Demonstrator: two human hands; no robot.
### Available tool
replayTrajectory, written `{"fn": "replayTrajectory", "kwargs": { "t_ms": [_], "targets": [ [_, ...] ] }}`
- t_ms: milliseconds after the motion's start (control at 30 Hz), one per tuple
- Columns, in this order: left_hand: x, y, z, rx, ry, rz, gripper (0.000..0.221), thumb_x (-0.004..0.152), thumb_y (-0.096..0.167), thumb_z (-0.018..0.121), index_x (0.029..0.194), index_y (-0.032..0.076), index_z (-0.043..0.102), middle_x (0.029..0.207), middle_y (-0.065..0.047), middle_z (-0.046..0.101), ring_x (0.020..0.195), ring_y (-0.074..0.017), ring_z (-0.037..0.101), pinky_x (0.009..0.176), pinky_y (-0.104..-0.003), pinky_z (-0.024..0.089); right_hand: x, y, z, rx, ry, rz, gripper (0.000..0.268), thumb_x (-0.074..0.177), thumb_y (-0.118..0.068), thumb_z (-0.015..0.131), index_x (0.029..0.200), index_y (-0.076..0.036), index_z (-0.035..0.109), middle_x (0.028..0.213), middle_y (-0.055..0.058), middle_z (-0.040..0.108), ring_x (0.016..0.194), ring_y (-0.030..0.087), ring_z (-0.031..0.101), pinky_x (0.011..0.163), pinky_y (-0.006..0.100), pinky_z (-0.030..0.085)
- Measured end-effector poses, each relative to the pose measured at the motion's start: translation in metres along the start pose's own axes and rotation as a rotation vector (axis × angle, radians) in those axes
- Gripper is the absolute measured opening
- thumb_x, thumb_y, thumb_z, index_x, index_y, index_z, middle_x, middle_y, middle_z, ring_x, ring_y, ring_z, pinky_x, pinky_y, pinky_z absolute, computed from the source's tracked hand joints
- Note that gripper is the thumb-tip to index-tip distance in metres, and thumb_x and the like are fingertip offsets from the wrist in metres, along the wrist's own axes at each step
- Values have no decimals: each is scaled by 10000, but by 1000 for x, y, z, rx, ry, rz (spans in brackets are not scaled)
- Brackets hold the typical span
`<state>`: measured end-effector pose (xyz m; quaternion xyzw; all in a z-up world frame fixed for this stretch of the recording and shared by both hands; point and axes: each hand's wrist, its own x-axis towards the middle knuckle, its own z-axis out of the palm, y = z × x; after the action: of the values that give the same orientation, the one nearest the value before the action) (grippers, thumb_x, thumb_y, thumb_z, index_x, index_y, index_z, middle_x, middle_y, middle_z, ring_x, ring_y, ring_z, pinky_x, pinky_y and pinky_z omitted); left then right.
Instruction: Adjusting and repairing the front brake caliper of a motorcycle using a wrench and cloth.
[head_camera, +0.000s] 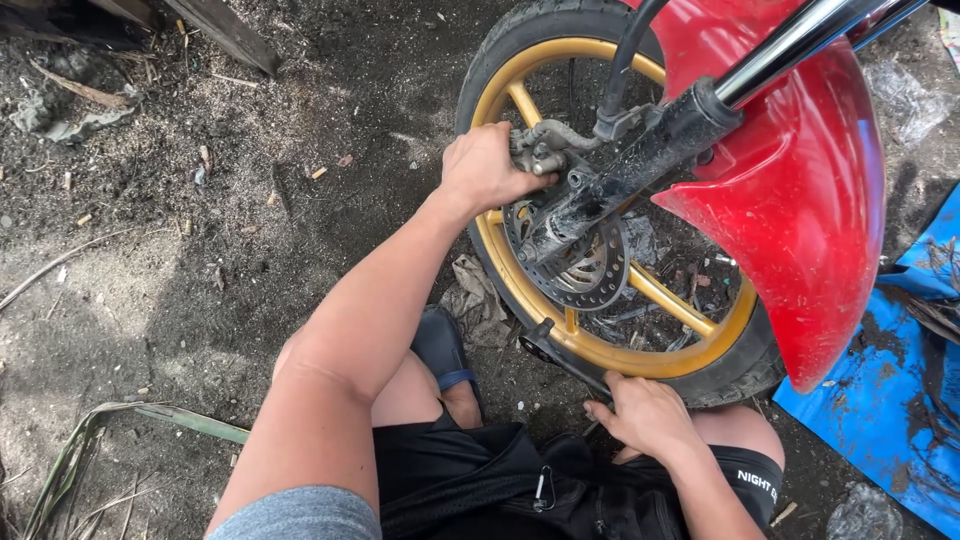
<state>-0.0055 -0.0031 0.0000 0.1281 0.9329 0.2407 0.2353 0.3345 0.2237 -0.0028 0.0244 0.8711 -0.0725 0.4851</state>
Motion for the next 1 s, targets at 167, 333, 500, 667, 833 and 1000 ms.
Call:
{"fn": "replayTrajectory", "kwargs": {
  "t_ms": [167, 333, 500, 667, 833, 1000],
  "targets": [
    [8, -6, 6, 34, -14, 2, 738, 825, 881, 787, 949, 174, 615, 860, 28, 709, 794, -196, 743, 765, -439, 654, 1, -2, 0, 5, -5, 1, 485, 1078, -615, 605, 1180, -141, 628, 924, 68, 820, 960, 350, 785, 892, 509, 606],
    [11, -14, 10, -44, 49, 109, 670, 859, 832, 771, 913, 194, 574, 826, 25, 657, 735, -181, 690, 695, -423, 629, -1, -4, -5, 14, -11, 13, 490, 1082, -617, 591, 1213, -146, 625, 961, 66, 830, 996, 342, 789, 918, 504, 604],
    [14, -14, 11, 32, 21, 58, 767, 805, 899, 777, 998, 169, 642, 892, 12, 739, 836, -223, 758, 762, -460, 652, -2, -4, -2, -11, -20, 23, 502, 1084, -634, 577, 1217, -153, 627, 972, 62, 830, 1012, 335, 791, 939, 491, 607],
    [20, -25, 20, 60, 110, 215, 764, 840, 862, 761, 991, 128, 612, 965, -72, 725, 851, -312, 745, 783, -562, 629, -4, -3, -3, 8, -23, 20, 511, 1083, -629, 584, 1242, -145, 624, 970, 75, 826, 993, 345, 790, 917, 503, 610],
    [19, -20, 13, 29, 80, 156, 723, 822, 848, 773, 973, 161, 604, 911, -28, 728, 855, -290, 736, 854, -558, 613, -3, -5, -9, 29, -45, 13, 517, 1095, -608, 581, 1283, -129, 632, 1032, 102, 830, 1023, 349, 791, 922, 506, 613],
    [22, -19, 8, 99, 79, 218, 765, 826, 856, 790, 1036, 133, 655, 1006, -73, 760, 925, -343, 773, 880, -584, 632, -3, 0, -4, 55, 6, -18, 433, 1085, -596, 593, 1145, -171, 649, 873, 70, 795, 908, 345, 766, 847, 514, 596]
  ]
}}
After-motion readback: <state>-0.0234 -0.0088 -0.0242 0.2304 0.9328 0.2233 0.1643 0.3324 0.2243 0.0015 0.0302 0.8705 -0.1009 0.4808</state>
